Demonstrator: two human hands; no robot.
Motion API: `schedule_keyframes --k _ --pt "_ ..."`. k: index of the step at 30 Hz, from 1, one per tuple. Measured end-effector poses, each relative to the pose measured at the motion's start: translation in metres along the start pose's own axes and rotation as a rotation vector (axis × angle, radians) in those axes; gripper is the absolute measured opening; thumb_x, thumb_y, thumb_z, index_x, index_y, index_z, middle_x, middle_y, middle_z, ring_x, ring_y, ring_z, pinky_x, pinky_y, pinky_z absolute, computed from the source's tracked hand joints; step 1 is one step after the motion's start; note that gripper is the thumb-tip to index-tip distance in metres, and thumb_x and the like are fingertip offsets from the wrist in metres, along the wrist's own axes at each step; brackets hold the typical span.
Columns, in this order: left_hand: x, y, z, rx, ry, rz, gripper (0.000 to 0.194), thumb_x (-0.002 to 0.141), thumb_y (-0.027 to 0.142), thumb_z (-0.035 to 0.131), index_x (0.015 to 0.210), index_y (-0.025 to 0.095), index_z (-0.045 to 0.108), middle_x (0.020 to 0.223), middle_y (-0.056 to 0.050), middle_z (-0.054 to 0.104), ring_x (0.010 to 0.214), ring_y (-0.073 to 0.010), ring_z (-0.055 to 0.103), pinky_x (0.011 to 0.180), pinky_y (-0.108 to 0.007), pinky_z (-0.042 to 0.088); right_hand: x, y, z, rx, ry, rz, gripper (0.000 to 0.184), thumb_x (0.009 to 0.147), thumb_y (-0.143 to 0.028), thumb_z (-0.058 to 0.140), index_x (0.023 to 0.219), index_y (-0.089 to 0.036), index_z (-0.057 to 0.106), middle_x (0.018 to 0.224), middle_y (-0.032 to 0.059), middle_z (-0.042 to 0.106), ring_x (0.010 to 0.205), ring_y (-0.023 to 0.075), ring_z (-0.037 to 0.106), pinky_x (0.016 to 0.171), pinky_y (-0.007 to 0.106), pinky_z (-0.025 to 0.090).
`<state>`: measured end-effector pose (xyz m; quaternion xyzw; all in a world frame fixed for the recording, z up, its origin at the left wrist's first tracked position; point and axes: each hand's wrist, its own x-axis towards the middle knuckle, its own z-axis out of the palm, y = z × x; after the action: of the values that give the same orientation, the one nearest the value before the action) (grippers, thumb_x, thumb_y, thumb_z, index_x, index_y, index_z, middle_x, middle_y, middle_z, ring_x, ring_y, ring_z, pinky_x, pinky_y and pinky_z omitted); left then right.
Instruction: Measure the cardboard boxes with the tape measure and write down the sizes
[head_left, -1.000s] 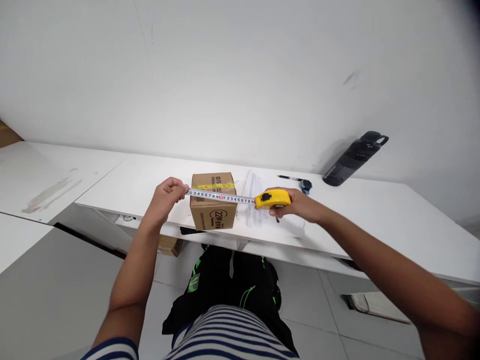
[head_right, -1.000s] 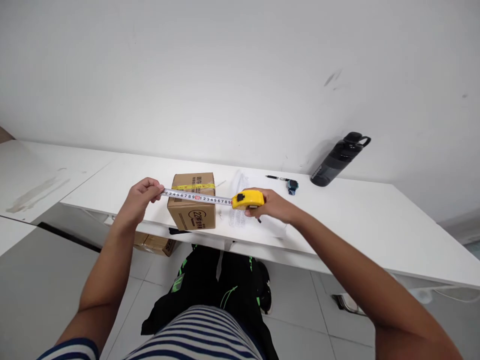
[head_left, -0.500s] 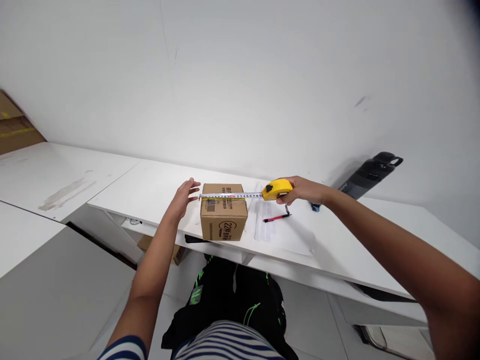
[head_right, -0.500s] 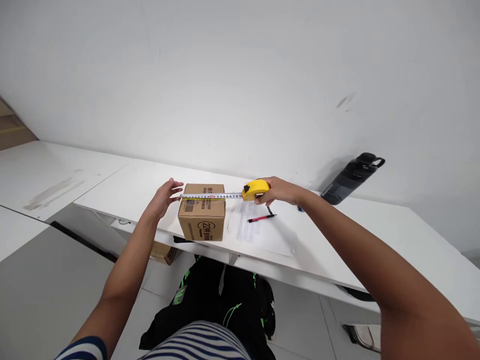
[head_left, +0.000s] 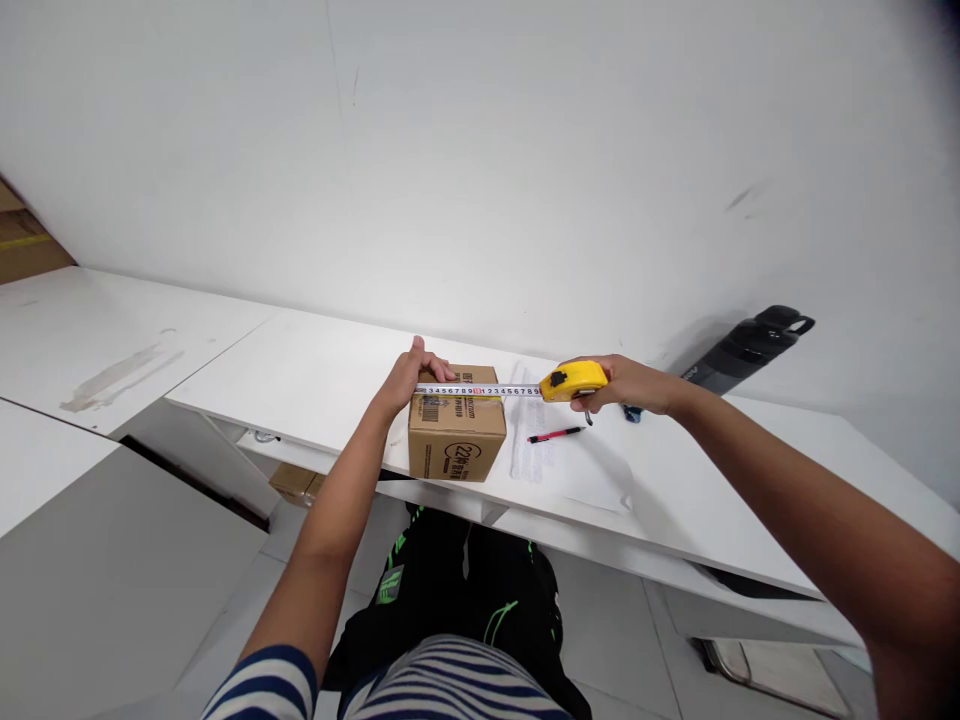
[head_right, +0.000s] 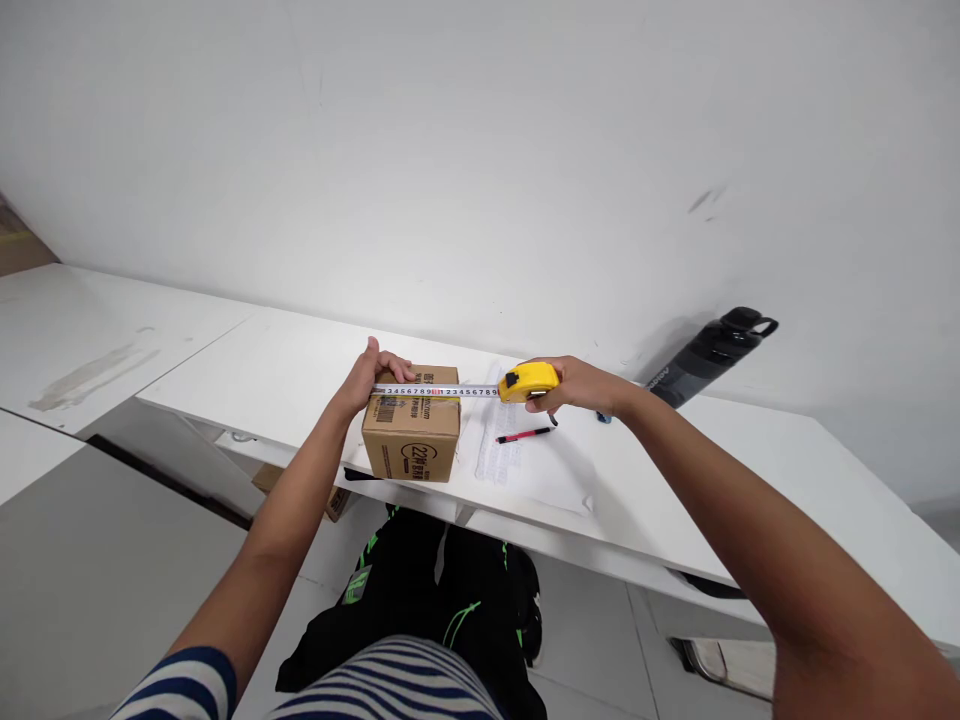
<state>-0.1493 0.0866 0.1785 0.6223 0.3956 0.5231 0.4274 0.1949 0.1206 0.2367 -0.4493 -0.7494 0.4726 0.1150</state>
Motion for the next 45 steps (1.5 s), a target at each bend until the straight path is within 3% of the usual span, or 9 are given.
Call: schedule_keyframes --k 8,15,24,45 --pt "0.002 0.003 0.004 0.044 0.068 -0.027 0.071 0.088 0.073 0.029 0.054 0.020 0.062 0.077 -0.010 0.075 0.101 -0.0258 0.066 0.099 -0.041 0.045 0.000 0.002 0.007 0.037 0.013 -0.015 0.040 0.063 -0.022 0.074 0.102 -0.027 0.068 0.086 0.0008 0.065 0.080 0.0180 0.059 0.068 0.030 0.049" --pt "0.004 0.004 0.006 0.048 0.083 -0.044 0.068 0.089 0.070 0.033 0.053 0.020 0.061 0.075 -0.010 0.074 0.100 -0.0258 0.066 0.098 -0.041 0.046 0.009 -0.013 0.017 0.022 -0.008 0.025 0.041 0.061 -0.025 0.074 0.102 -0.026 0.068 0.089 0.0013 0.067 0.086 0.0208 0.061 0.064 0.029 0.049" --pt "0.004 0.007 0.007 0.067 0.093 -0.057 0.065 0.089 0.069 0.037 0.052 0.020 0.061 0.076 -0.010 0.075 0.105 -0.0271 0.065 0.099 -0.042 0.045 0.025 -0.032 0.037 0.008 -0.020 -0.026 0.038 0.060 -0.024 0.075 0.098 -0.024 0.068 0.092 0.0029 0.067 0.081 0.0190 0.061 0.060 0.028 0.051" --pt "0.004 0.003 0.009 0.055 0.121 -0.046 0.063 0.089 0.067 0.039 0.052 0.021 0.060 0.072 -0.009 0.074 0.101 -0.0262 0.066 0.099 -0.041 0.045 0.022 -0.031 0.048 0.020 0.035 -0.057 0.046 0.060 -0.020 0.073 0.105 -0.026 0.068 0.096 0.0038 0.066 0.081 0.0191 0.059 0.054 0.026 0.050"
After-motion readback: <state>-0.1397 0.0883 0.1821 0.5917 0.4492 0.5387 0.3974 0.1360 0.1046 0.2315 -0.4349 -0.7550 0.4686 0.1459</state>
